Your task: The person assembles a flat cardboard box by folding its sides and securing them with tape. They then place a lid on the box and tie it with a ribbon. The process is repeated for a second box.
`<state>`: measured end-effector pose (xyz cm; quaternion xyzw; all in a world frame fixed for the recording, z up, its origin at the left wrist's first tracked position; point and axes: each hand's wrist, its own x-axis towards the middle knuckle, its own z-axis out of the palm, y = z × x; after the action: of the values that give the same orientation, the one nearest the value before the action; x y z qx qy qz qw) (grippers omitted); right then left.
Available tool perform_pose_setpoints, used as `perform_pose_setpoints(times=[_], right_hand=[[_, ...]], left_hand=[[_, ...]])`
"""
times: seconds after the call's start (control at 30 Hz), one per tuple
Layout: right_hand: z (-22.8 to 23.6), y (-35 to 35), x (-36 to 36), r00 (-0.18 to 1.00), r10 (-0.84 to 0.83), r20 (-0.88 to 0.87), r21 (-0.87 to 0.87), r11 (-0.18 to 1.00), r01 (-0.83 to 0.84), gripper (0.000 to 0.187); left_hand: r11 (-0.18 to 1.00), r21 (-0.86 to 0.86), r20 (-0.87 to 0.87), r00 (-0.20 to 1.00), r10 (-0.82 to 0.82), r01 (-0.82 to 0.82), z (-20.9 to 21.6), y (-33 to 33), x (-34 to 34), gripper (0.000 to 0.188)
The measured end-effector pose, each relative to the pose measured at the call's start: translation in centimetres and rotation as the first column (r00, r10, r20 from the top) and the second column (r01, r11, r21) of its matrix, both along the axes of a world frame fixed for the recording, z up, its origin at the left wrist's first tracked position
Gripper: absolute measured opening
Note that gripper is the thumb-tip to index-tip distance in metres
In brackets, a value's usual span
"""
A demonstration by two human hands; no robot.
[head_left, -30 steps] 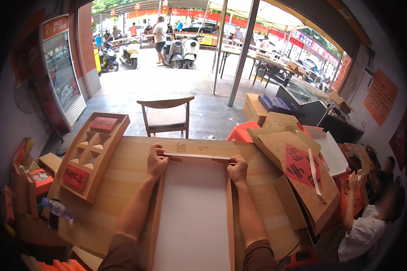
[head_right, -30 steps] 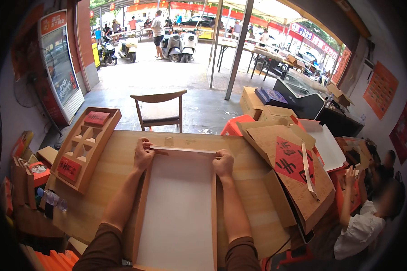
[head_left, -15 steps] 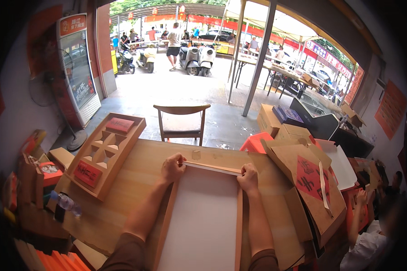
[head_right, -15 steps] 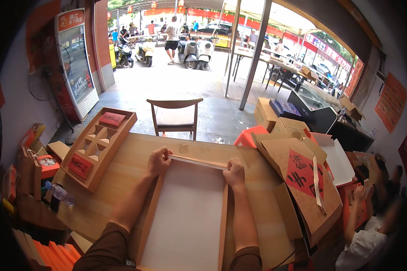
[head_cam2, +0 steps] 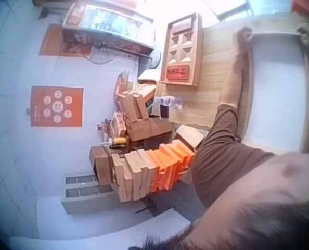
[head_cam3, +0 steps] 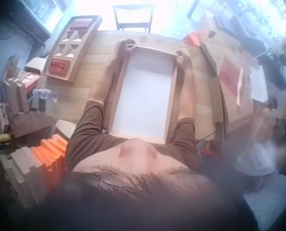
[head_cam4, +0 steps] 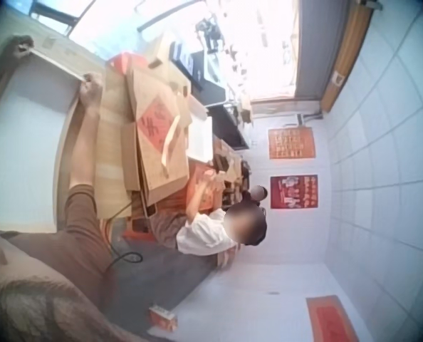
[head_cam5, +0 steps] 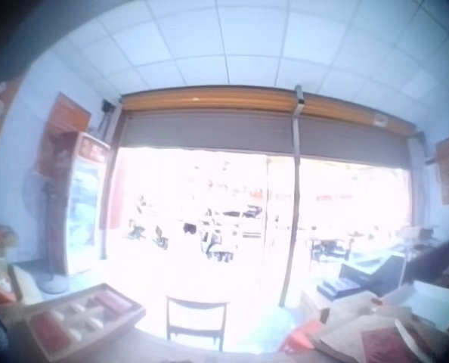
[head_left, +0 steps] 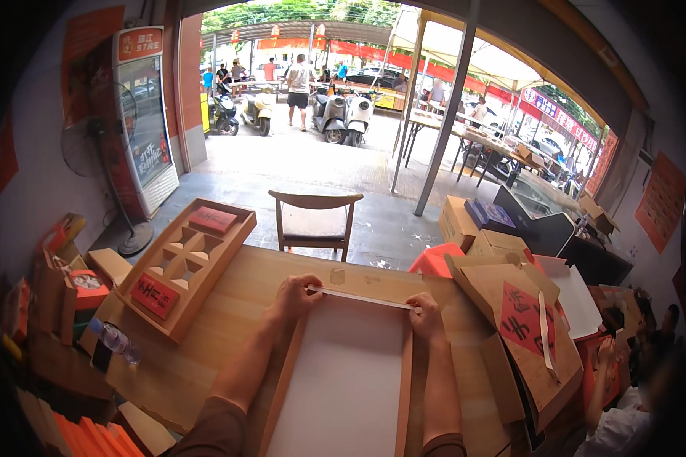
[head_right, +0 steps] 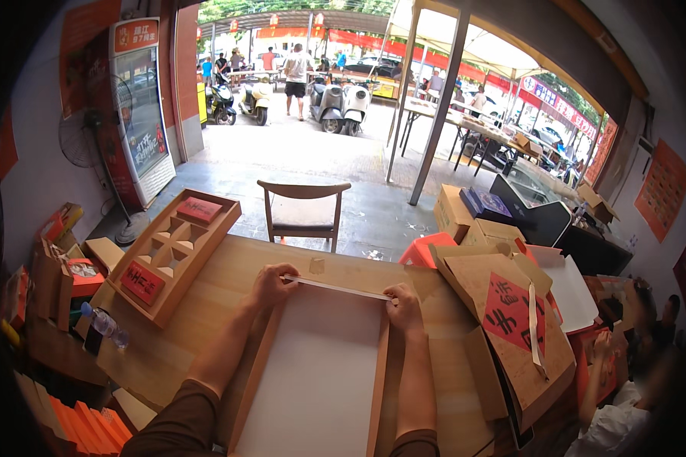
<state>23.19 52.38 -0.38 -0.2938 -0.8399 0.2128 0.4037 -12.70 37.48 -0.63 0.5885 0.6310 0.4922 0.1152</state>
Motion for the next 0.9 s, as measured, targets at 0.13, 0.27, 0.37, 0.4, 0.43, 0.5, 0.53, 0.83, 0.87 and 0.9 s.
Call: perform_pose_setpoints(times=[0.13,0.27,0.37,0.4,0.43,0.5,0.53,0.83,0.87,0.9], right_hand=[[1.0,-1.1,-0.1,0.997,0.038,0.067,-0.148,0.989,-0.028,0.027],[2.2,-1.9,0.2,0.996,0.069,0.064,-0.212,0.976,-0.054,0.029],[1.6,-1.6,0.5,0.997,0.074,-0.002,-0.231,0.970,-0.072,0.027],[1.4,-1.5,0.5,0.997,0.071,-0.023,-0.240,0.968,-0.074,0.025],[1.1,-1.2,0.5,0.998,0.057,-0.020,-0.227,0.972,-0.060,0.023],[0.4,-0.8,0.3,0.999,0.030,-0.014,-0.201,0.979,-0.032,0.020],[0.2,-0.6,0.2,1.000,0.023,-0.018,-0.157,0.987,-0.025,0.019],[-0.4,-0.4,0.0,0.999,-0.045,-0.006,-0.047,0.998,0.045,0.015],[-0.4,-0.4,-0.1,0.999,-0.050,-0.011,-0.051,0.997,0.049,0.014],[-0.2,-0.5,-0.2,0.998,-0.052,-0.016,-0.057,0.997,0.051,0.014]], left_hand=[[0.999,-0.052,0.092,0.996,-0.009,0.014,-0.4,0.2,-0.4,0.022],[0.995,-0.094,0.119,0.992,-0.034,0.046,-0.4,0.3,-0.8,0.028],[0.992,-0.073,0.164,0.983,-0.085,0.098,-0.9,0.4,-1.4,0.027],[0.991,-0.063,0.181,0.978,-0.106,0.120,-1.0,0.5,-1.5,0.027],[0.988,-0.052,0.218,0.967,-0.131,0.146,-1.1,0.5,-1.6,0.025],[0.980,-0.028,0.290,0.940,-0.179,0.195,-1.4,0.5,-1.6,0.023],[0.982,-0.036,0.283,0.945,-0.166,0.183,-1.6,0.5,-1.6,0.022],[0.984,-0.009,0.140,0.974,-0.175,0.178,-0.9,0.1,-1.3,0.019],[0.986,-0.005,0.111,0.980,-0.164,0.166,-0.6,-0.1,-1.0,0.019],[0.988,-0.001,0.081,0.985,-0.151,0.151,-0.2,-0.3,-0.8,0.020]])
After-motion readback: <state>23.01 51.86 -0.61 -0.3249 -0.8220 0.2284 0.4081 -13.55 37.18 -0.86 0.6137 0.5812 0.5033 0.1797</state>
